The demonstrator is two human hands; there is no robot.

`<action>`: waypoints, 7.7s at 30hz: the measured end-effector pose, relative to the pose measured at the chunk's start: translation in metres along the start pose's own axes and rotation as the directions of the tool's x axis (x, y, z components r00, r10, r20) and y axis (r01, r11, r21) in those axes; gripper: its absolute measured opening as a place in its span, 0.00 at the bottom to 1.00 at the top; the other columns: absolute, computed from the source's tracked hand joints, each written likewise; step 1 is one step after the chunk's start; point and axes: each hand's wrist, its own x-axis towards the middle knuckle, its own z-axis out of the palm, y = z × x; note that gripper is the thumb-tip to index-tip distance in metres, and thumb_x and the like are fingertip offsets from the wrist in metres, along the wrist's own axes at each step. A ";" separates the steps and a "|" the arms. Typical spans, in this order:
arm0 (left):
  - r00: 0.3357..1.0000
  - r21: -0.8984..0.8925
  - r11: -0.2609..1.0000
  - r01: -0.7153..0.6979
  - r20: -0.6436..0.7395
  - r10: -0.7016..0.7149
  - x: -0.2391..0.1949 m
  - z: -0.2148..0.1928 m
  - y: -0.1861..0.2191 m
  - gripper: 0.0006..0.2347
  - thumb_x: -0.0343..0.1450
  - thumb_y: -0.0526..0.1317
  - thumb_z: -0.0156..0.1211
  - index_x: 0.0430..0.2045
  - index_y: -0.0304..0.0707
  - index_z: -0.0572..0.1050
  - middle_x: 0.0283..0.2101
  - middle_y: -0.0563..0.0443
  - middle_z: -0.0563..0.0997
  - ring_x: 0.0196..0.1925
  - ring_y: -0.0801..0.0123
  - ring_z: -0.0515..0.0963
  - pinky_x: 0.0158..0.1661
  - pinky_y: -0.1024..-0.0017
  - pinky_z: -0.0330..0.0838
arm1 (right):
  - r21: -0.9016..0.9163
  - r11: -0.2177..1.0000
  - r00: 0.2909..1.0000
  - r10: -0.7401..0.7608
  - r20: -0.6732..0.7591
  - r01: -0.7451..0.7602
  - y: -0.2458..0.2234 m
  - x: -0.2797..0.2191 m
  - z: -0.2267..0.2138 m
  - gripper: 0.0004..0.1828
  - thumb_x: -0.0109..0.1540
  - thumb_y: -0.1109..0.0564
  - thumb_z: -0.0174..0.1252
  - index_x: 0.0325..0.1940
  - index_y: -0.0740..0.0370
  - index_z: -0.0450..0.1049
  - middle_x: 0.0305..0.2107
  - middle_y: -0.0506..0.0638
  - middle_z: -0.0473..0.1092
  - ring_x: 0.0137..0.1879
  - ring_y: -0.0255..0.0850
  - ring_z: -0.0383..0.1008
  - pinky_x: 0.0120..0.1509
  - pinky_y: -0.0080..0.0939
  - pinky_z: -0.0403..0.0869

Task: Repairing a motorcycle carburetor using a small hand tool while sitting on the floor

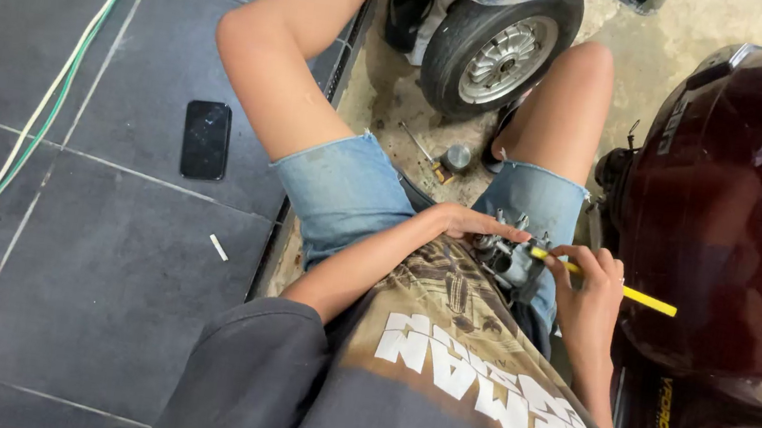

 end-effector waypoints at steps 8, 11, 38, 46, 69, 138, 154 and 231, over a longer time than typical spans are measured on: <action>0.991 -0.215 0.973 -0.082 0.088 0.103 -0.073 0.051 0.036 0.44 0.63 0.65 0.69 0.63 0.24 0.64 0.70 0.29 0.57 0.72 0.45 0.56 0.69 0.52 0.53 | 0.364 0.885 0.956 0.261 0.131 -0.291 0.013 -0.020 0.033 0.24 0.67 0.53 0.56 0.63 0.65 0.57 0.37 0.64 0.68 0.41 0.61 0.69 0.47 0.61 0.68; 0.977 -0.422 0.906 -0.040 0.173 0.124 -0.031 0.032 0.012 0.35 0.70 0.63 0.65 0.58 0.28 0.71 0.60 0.30 0.75 0.61 0.46 0.76 0.62 0.50 0.70 | 0.519 0.801 0.954 0.244 0.174 -0.299 0.049 -0.030 0.057 0.44 0.58 0.56 0.70 0.71 0.68 0.53 0.37 0.58 0.63 0.40 0.48 0.66 0.49 0.47 0.69; -0.508 -0.084 0.838 0.539 -0.826 0.244 -0.351 -0.179 -0.192 0.26 0.76 0.62 0.49 0.70 0.74 0.54 0.65 0.36 0.57 0.61 0.34 0.64 0.57 0.34 0.51 | 0.538 0.536 0.759 0.462 0.458 -0.651 0.076 -0.024 0.076 0.35 0.51 0.57 0.77 0.59 0.63 0.71 0.41 0.57 0.72 0.48 0.45 0.74 0.54 0.44 0.74; -0.261 -0.149 0.782 0.606 -0.965 0.018 -0.367 -0.201 -0.231 0.29 0.72 0.73 0.42 0.68 0.79 0.56 0.72 0.40 0.47 0.71 0.29 0.56 0.60 0.17 0.42 | 0.516 0.563 0.763 0.443 0.471 -0.646 0.081 -0.023 0.078 0.33 0.53 0.55 0.75 0.60 0.61 0.71 0.42 0.53 0.72 0.47 0.41 0.73 0.48 0.40 0.74; -0.217 0.935 0.200 -0.293 -0.268 0.939 -0.316 0.070 0.156 0.12 0.77 0.47 0.43 0.44 0.41 0.71 0.46 0.50 0.75 0.46 0.63 0.73 0.50 0.66 0.66 | 0.262 0.558 0.595 0.578 0.558 -0.788 -0.025 0.005 0.017 0.23 0.59 0.51 0.60 0.57 0.54 0.66 0.35 0.49 0.67 0.40 0.38 0.61 0.45 0.37 0.57; 0.802 -0.466 0.798 -0.383 -0.597 0.036 -0.029 0.071 -0.012 0.19 0.66 0.34 0.71 0.51 0.42 0.77 0.51 0.33 0.77 0.53 0.31 0.77 0.40 0.26 0.73 | 0.217 0.975 0.950 0.029 -0.311 0.041 0.000 0.018 0.025 0.06 0.65 0.63 0.68 0.41 0.59 0.76 0.31 0.48 0.54 0.42 0.49 0.62 0.56 0.46 0.65; 0.789 -0.240 0.899 -0.366 -0.592 0.163 -0.041 0.083 0.011 0.23 0.64 0.36 0.70 0.55 0.38 0.74 0.49 0.33 0.78 0.44 0.40 0.82 0.31 0.43 0.82 | 0.221 0.962 0.972 -0.117 -0.203 0.162 0.035 -0.006 0.020 0.04 0.63 0.61 0.66 0.40 0.57 0.77 0.31 0.48 0.54 0.41 0.49 0.61 0.55 0.47 0.64; 0.830 -0.294 0.891 -0.346 -0.539 0.144 -0.040 0.076 0.014 0.19 0.62 0.41 0.75 0.46 0.42 0.79 0.48 0.35 0.76 0.48 0.35 0.80 0.34 0.39 0.79 | 0.297 0.932 0.976 -0.219 0.004 0.207 0.053 0.020 0.025 0.21 0.48 0.48 0.79 0.34 0.54 0.73 0.34 0.50 0.58 0.43 0.48 0.60 0.55 0.46 0.64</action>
